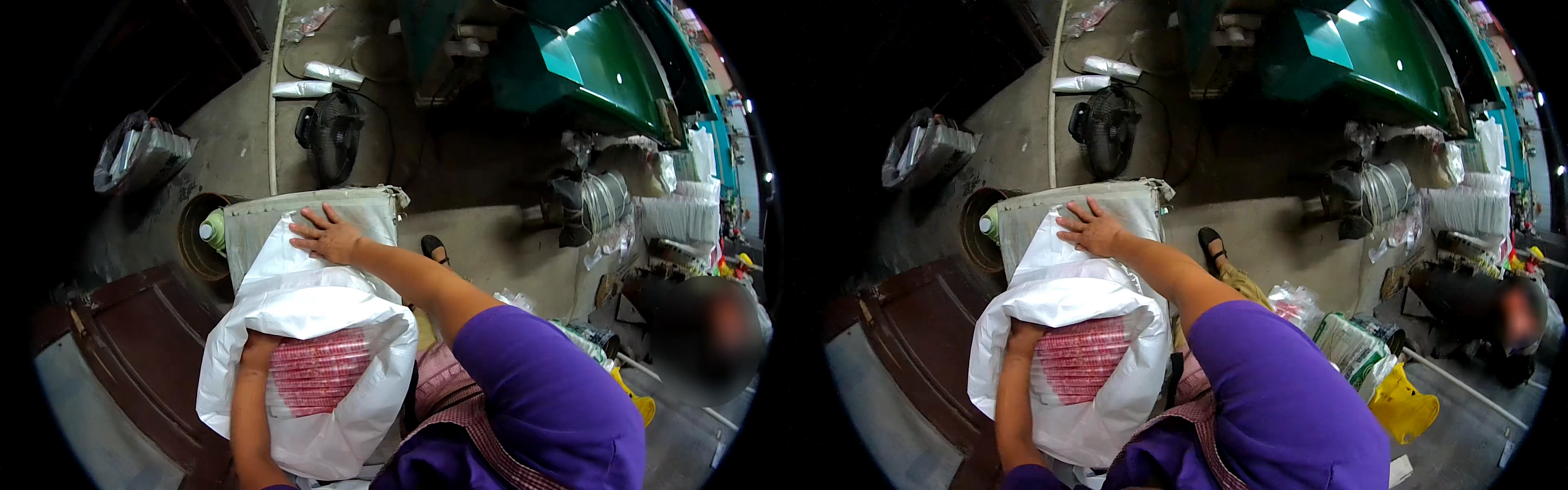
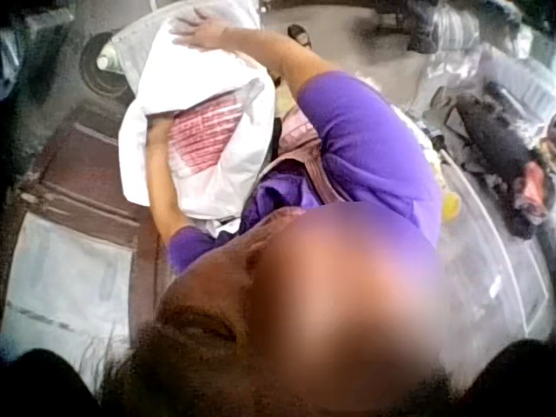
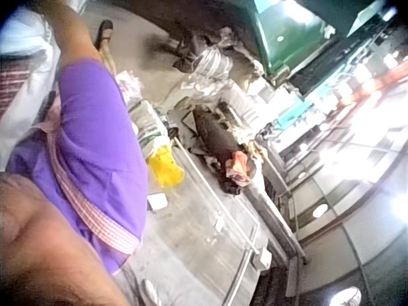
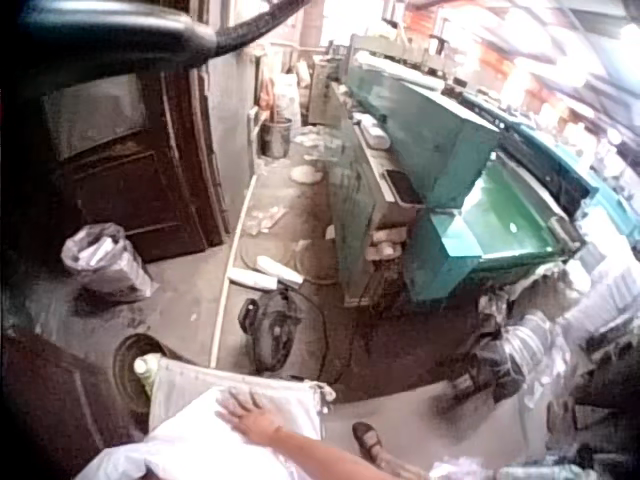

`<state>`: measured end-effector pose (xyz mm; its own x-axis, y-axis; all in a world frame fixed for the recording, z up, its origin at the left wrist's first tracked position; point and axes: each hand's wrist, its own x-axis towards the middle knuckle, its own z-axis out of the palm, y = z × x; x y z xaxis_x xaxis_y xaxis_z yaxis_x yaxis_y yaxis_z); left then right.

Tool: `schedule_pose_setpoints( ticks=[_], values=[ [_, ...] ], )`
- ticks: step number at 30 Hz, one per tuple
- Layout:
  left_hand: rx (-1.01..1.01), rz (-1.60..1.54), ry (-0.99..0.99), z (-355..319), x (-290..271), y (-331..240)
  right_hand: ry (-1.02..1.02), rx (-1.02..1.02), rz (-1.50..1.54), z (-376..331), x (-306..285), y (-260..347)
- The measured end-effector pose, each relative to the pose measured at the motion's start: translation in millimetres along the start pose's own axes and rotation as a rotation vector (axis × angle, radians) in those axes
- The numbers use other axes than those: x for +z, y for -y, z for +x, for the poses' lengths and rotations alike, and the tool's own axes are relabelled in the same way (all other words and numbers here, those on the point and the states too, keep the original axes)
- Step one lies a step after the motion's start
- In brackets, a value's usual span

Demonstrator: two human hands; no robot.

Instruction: The person repeatedly folds white plastic bags with red text on a green work surface. They roll each bag into a compact cylinder, secure it with a rubber band, and stack the finished units. At the end, the person gathers the stack and places it into a large white sack.

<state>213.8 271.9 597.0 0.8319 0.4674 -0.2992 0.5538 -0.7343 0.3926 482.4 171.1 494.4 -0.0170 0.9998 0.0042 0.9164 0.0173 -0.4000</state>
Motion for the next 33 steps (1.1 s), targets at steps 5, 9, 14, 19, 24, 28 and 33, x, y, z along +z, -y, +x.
schedule_pose_setpoints(
  ticks=[5, 9, 14, 19, 24, 28, 33],
  values=[
    [0.231, 0.493, -0.334, -10, 44, -32, 0.101, 0.039, 0.046, -1, -18, 5],
    [0.138, 0.421, -0.211, 3, 50, -33, 0.065, 0.151, 0.463, -52, -45, -10],
    [0.152, 0.601, -0.288, 0, 51, -32, -0.268, 0.403, 0.393, -242, -82, -76],
    [-0.175, 0.089, -0.103, -36, 14, -110, 0.109, 0.956, 0.261, -500, -65, -153],
    [-0.349, -0.397, -0.779, -77, -14, -203, 0.165, 1.347, 0.411, -664, -58, -178],
    [-0.217, -0.319, -1.061, -35, -7, -306, 0.262, 1.357, 0.537, -675, -87, -202],
    [0.196, -0.208, -0.570, 55, 22, -471, 0.079, 1.046, 0.549, -629, -131, -287]
  ],
)
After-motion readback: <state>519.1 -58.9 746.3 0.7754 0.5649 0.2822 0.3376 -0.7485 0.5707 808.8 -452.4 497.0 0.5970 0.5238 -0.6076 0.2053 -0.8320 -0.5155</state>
